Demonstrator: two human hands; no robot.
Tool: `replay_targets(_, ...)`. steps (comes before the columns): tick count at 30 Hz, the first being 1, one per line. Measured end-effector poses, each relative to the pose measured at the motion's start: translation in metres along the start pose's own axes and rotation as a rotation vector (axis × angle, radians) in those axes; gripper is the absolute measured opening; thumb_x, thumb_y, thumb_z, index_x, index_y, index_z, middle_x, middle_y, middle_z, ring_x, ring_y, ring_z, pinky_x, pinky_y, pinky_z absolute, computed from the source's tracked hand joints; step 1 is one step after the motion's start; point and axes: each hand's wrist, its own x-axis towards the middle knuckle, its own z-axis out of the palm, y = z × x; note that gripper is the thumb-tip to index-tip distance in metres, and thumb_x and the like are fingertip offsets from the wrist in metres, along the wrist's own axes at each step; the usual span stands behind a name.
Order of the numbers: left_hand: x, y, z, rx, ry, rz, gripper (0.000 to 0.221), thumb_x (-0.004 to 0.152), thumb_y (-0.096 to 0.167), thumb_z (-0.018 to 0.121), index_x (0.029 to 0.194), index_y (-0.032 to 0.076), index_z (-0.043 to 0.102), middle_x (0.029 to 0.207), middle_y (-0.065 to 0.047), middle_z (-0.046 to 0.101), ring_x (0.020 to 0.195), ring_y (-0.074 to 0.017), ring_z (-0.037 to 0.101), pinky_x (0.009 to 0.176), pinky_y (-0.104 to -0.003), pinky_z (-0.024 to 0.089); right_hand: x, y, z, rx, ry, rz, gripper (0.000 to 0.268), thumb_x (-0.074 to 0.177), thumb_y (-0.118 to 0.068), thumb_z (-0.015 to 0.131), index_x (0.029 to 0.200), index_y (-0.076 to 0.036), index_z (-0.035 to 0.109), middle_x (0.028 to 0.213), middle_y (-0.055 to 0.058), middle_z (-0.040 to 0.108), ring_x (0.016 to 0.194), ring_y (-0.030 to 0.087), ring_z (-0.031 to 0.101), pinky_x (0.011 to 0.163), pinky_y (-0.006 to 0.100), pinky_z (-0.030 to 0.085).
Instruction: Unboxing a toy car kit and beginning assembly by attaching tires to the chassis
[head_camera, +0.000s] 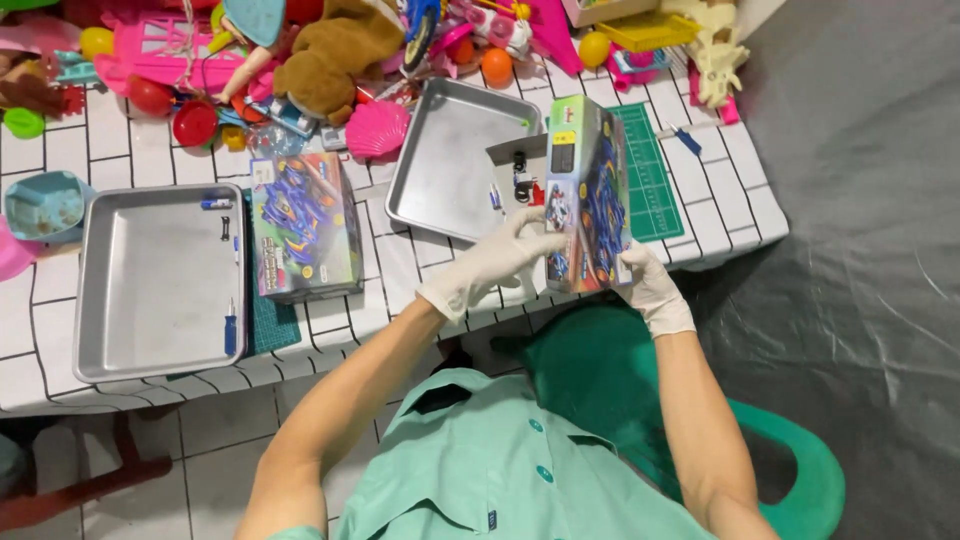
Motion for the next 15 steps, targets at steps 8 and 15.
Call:
replay_targets(8, -0.007, 0.02, -0.006, -0.019, 0.195, 0.147, 0.092, 0.068, 0.049, 0.087, 0.148, 0.023, 0.051, 0.152, -0.014, 0.05, 0.146, -0.0344, 0.041, 0.122, -0.049, 0.029, 0.09, 0.009, -0.05, 0.033, -0.198, -0.059, 0.061, 0.076, -0.002, 0.061, 0.137, 0.0, 0.058, 0.122, 0.029, 0.069, 0.107, 0.043, 0.072, 0.089, 0.057, 0.06)
replay_targets(15, 0.016, -0.01, -0.02, -0.043, 0.307, 0.233, 0.084, 0.075, 0.035, 0.086, 0.149, 0.018, 0.05, 0.151, -0.014, 0.047, 0.145, -0.0304, 0.042, 0.122, -0.042, 0.034, 0.12, 0.025, -0.071, 0.052, -0.199, -0.032, 0.069, 0.076, 0.0, 0.06, 0.145, -0.001, 0.052, 0.129, 0.027, 0.066, 0.114, 0.044, 0.069, 0.095, 0.058, 0.057)
